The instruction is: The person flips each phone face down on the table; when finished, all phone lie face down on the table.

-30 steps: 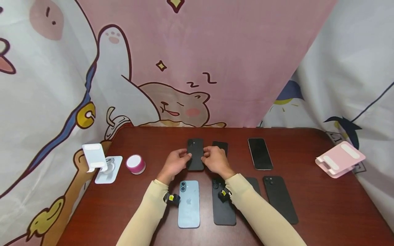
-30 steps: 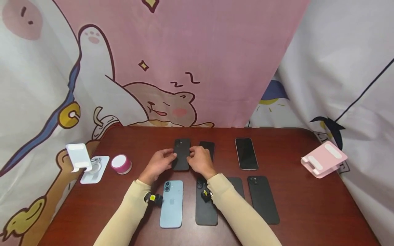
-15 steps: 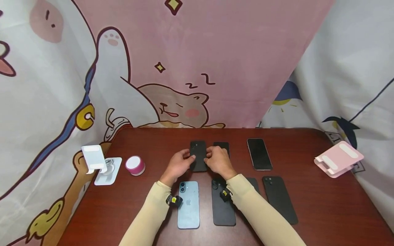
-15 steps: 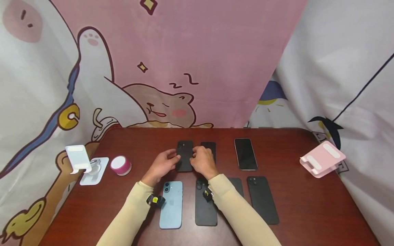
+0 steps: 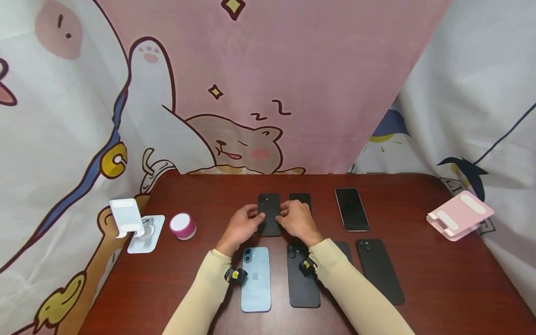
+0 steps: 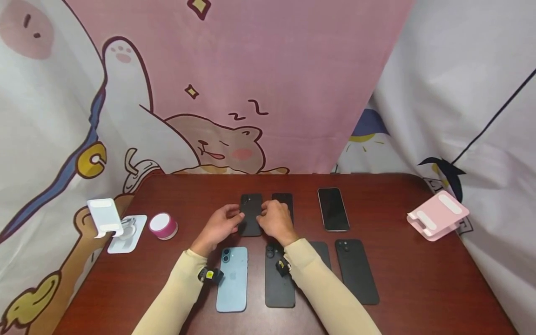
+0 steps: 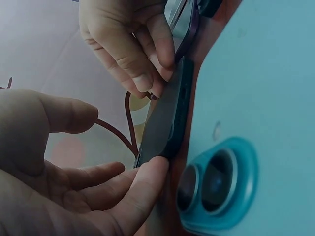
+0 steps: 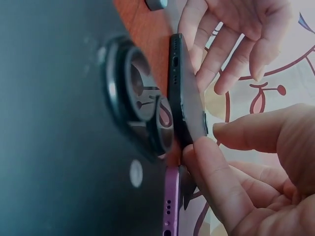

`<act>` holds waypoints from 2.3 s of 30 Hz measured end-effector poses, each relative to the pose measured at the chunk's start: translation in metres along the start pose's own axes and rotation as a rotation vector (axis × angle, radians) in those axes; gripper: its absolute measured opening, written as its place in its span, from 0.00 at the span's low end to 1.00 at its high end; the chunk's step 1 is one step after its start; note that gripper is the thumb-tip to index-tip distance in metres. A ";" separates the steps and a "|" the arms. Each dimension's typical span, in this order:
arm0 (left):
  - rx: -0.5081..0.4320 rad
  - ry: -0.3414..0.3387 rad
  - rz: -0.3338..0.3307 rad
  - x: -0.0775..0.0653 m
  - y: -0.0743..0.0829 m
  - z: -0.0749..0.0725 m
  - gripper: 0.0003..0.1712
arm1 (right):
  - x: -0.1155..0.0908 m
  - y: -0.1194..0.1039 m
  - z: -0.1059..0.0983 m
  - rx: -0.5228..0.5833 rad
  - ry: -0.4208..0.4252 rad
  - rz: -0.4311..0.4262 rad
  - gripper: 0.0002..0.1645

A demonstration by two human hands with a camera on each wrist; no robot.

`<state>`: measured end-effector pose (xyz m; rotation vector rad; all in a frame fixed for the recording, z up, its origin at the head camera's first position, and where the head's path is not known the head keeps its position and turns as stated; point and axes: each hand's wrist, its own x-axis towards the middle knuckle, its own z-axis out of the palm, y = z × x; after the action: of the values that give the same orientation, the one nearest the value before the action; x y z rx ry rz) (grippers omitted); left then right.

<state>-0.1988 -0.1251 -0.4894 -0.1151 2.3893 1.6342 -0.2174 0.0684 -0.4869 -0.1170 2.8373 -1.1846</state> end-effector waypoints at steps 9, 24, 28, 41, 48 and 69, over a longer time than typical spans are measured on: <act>0.058 0.044 0.016 -0.002 0.005 0.002 0.32 | -0.002 0.006 -0.005 0.063 -0.008 -0.042 0.22; -0.025 -0.072 0.139 0.000 0.021 0.031 0.28 | -0.004 0.038 -0.036 0.123 0.038 -0.104 0.21; -0.038 -0.099 0.136 0.002 0.027 0.045 0.29 | -0.006 0.049 -0.046 0.124 0.046 -0.087 0.23; -0.129 -0.134 0.071 0.002 0.037 0.072 0.33 | -0.014 0.080 -0.061 0.335 -0.054 0.066 0.30; -0.127 -0.116 0.057 0.000 0.042 0.081 0.34 | -0.014 0.082 -0.065 0.495 -0.114 0.113 0.33; -0.391 -0.104 0.042 0.013 0.037 0.074 0.27 | -0.017 0.067 -0.061 0.442 -0.124 0.066 0.32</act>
<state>-0.2073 -0.0416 -0.4846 -0.0474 1.9840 2.0539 -0.2093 0.1603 -0.4914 -0.0694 2.3876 -1.6846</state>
